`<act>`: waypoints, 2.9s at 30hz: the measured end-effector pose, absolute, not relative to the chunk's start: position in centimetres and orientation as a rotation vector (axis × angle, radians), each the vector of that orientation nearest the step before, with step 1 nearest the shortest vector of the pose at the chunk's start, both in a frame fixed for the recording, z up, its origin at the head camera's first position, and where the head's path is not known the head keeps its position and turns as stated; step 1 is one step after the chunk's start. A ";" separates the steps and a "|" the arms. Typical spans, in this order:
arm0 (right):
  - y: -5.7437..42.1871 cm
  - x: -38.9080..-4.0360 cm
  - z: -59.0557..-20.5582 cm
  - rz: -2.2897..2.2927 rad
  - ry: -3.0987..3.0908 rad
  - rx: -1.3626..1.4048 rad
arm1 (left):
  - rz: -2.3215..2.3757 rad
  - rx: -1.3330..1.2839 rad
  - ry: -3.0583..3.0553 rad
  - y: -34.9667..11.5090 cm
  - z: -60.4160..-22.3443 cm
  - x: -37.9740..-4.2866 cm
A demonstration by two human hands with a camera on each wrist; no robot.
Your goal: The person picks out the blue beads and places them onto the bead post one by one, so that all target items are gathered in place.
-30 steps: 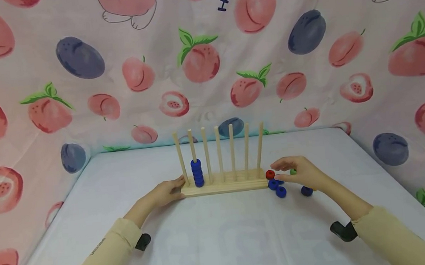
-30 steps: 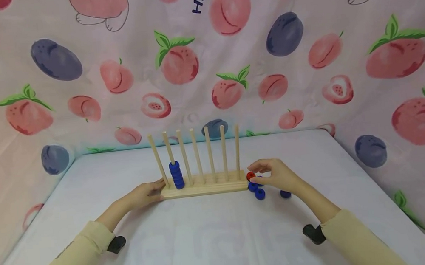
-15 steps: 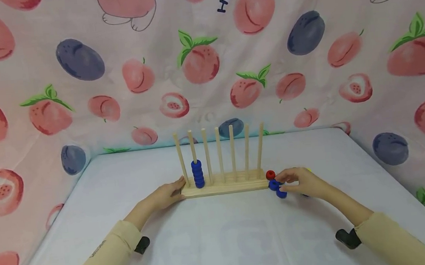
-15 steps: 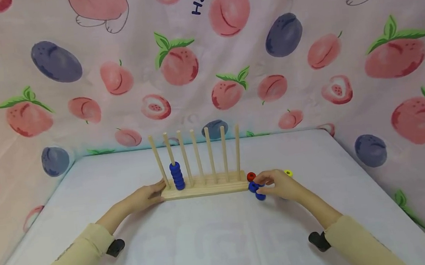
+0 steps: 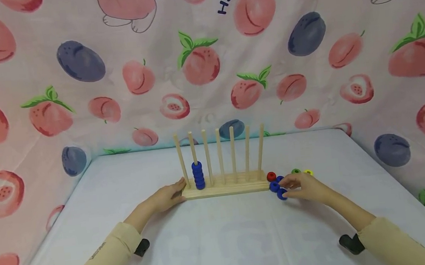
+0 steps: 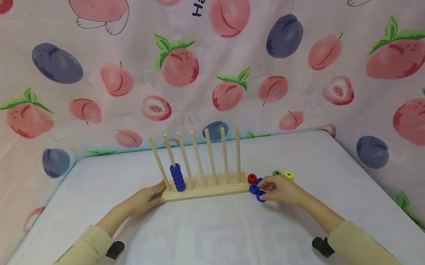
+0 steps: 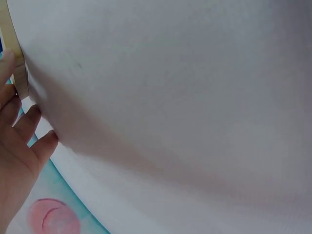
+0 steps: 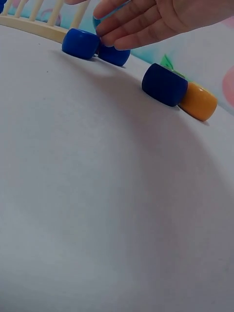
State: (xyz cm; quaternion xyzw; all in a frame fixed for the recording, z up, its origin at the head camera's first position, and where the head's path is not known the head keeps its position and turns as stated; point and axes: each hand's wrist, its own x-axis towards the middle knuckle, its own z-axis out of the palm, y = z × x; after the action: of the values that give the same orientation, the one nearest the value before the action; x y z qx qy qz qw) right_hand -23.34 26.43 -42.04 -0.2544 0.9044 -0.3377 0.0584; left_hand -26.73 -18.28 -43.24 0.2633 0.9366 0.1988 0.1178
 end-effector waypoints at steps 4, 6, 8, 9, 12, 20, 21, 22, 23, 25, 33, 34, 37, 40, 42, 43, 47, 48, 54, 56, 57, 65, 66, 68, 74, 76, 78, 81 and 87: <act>26.5 -23.3 -42.3 -1.006 2.742 -0.741 | 0.583 0.765 2.739 -18.2 -43.2 -26.7; 26.4 -23.4 -42.4 -0.987 2.749 -0.747 | 0.582 0.758 2.742 -18.2 -43.1 -26.7; 26.3 -23.4 -42.4 -0.970 2.755 -0.751 | 0.583 0.754 2.744 -18.1 -43.0 -26.7; 26.3 -23.4 -42.4 -0.960 2.760 -0.751 | 0.584 0.751 2.745 -18.1 -42.9 -26.6; 26.2 -23.4 -42.4 -0.906 2.782 -0.751 | 0.587 0.749 2.746 -18.1 -42.8 -26.6; 25.7 -23.4 -42.4 -0.793 2.824 -0.699 | 0.599 0.731 2.735 -18.2 -43.0 -26.7; 25.6 -23.4 -42.4 -0.789 2.825 -0.688 | 0.599 0.735 2.735 -18.3 -43.0 -26.7; 25.5 -23.3 -42.4 -0.790 2.823 -0.673 | 0.597 0.741 2.736 -18.3 -43.1 -26.7; 25.4 -23.3 -42.4 -0.786 2.823 -0.664 | 0.595 0.745 2.737 -18.3 -43.2 -26.7; 25.3 -23.2 -42.5 -0.789 2.822 -0.655 | 0.601 0.741 2.737 -18.4 -43.3 -26.7; 25.3 -23.2 -42.5 -0.762 2.842 -0.637 | 0.598 0.751 2.744 -18.3 -43.0 -26.6; 25.3 -23.2 -42.5 -0.756 2.845 -0.637 | 0.599 0.750 2.745 -18.3 -43.0 -26.6; 25.3 -23.0 -42.3 -0.751 2.848 -0.639 | 0.597 0.757 2.745 -18.3 -43.0 -26.7; 25.3 -22.9 -42.1 -0.762 2.847 -0.648 | 0.604 0.762 2.743 -18.3 -43.0 -26.7; 25.2 -22.8 -42.0 -0.771 2.851 -0.660 | 0.603 0.762 2.744 -18.3 -42.9 -26.7; 25.2 -22.8 -41.9 -0.771 2.854 -0.686 | 0.601 0.763 2.747 -18.3 -42.9 -26.7; 25.1 -22.8 -41.6 -0.760 2.873 -0.744 | 0.597 0.765 2.763 -18.3 -42.8 -26.8; 25.0 -22.8 -41.5 -0.756 2.879 -0.751 | 0.599 0.766 2.767 -18.2 -42.8 -26.9; 24.6 -22.7 -41.1 -0.764 2.868 -0.791 | 0.622 0.747 2.771 -18.0 -42.9 -27.0; 24.3 -22.7 -41.0 -0.787 2.854 -0.813 | 0.618 0.745 2.773 -17.9 -42.9 -27.0; 24.1 -22.8 -41.0 -0.797 2.851 -0.827 | 0.622 0.743 2.773 -17.9 -42.9 -27.0; 22.3 -22.8 -41.0 -0.859 2.812 -0.891 | 0.623 0.712 2.778 -17.8 -43.1 -27.0; 22.1 -22.8 -40.9 -0.862 2.806 -0.905 | 0.625 0.703 2.778 -17.8 -43.1 -27.0; 21.7 -22.8 -40.9 -0.874 2.798 -0.918 | 0.624 0.696 2.778 -17.7 -43.1 -26.9; 20.5 -22.9 -40.5 -0.906 2.782 -0.953 | 0.649 0.677 2.778 -17.5 -42.9 -26.8; 20.3 -23.0 -40.4 -0.911 2.783 -0.961 | 0.659 0.658 2.779 -17.4 -42.8 -26.8; 19.8 -23.0 -40.3 -0.928 2.779 -0.965 | 0.652 0.654 2.786 -17.5 -42.8 -26.8; 19.2 -22.9 -40.4 -0.974 2.777 -0.987 | 0.650 0.659 2.791 -17.6 -42.8 -26.7; 18.1 -22.8 -40.1 -1.072 2.762 -1.042 | 0.635 0.652 2.797 -17.5 -42.7 -26.9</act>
State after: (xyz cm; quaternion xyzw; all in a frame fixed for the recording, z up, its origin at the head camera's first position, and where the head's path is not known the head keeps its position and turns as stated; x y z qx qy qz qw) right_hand -22.84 18.14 -40.05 -0.3317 0.8795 -0.3413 0.0006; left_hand -26.90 -17.52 -42.74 0.2204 0.9462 0.2148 0.0999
